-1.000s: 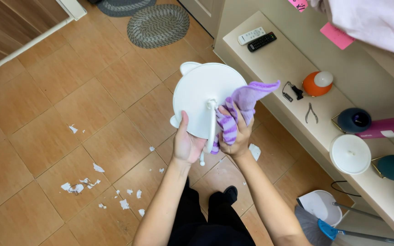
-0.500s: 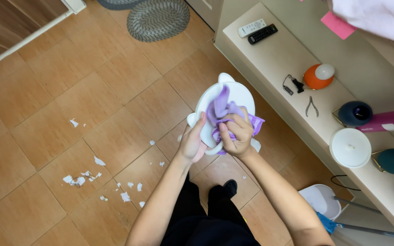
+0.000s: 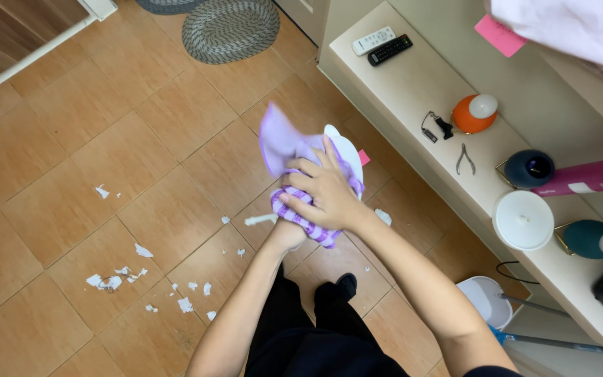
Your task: The person cleans a white shelf under a bed using a purple and white striped cloth. They move and wipe several items, including a black electronic device, a pink water bottle, two decorative lamps, a white lamp base, and a remote control. The person also wipes the shelf surface itself.
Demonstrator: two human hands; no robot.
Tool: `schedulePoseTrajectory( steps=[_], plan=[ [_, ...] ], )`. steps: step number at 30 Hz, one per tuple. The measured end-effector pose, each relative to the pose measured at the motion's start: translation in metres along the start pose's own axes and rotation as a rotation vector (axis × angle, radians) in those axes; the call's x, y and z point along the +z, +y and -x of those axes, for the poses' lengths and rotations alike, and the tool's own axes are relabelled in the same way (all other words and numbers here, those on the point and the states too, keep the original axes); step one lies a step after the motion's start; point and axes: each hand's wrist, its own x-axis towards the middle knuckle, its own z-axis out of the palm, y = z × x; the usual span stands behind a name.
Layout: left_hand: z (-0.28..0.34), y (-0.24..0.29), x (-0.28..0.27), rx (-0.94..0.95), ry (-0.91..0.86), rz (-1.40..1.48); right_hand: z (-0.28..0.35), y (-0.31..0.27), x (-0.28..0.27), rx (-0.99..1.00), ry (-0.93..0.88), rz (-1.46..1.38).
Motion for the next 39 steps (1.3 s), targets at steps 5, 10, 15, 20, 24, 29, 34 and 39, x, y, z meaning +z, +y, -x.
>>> schedulePoseTrajectory(
  steps=[5,10,15,20,24,29,34,39],
  plan=[
    [0.006,-0.016,0.004,0.056,-0.083,-0.049,0.032,0.071,0.017,0.162,-0.070,-0.027],
    [0.008,0.002,0.009,-0.129,-0.052,0.189,0.036,0.113,0.005,0.127,0.185,0.078],
    [-0.003,0.055,-0.003,0.017,0.059,0.564,0.126,0.177,0.026,0.977,0.407,-0.542],
    [-0.025,0.079,0.004,-0.031,0.129,0.812,0.103,0.109,0.021,1.084,0.802,-0.629],
    [-0.030,0.060,0.031,0.062,0.096,0.832,0.071,0.023,0.036,0.796,0.558,-0.295],
    [-0.041,0.053,0.049,0.160,0.146,0.415,0.087,0.044,0.067,0.781,0.552,-0.308],
    [-0.054,0.026,0.029,0.217,0.270,0.112,0.097,0.062,0.084,0.899,0.574,-0.340],
    [-0.055,0.038,0.025,0.233,0.511,0.109,0.080,0.033,0.067,0.958,0.618,-0.739]
  ],
)
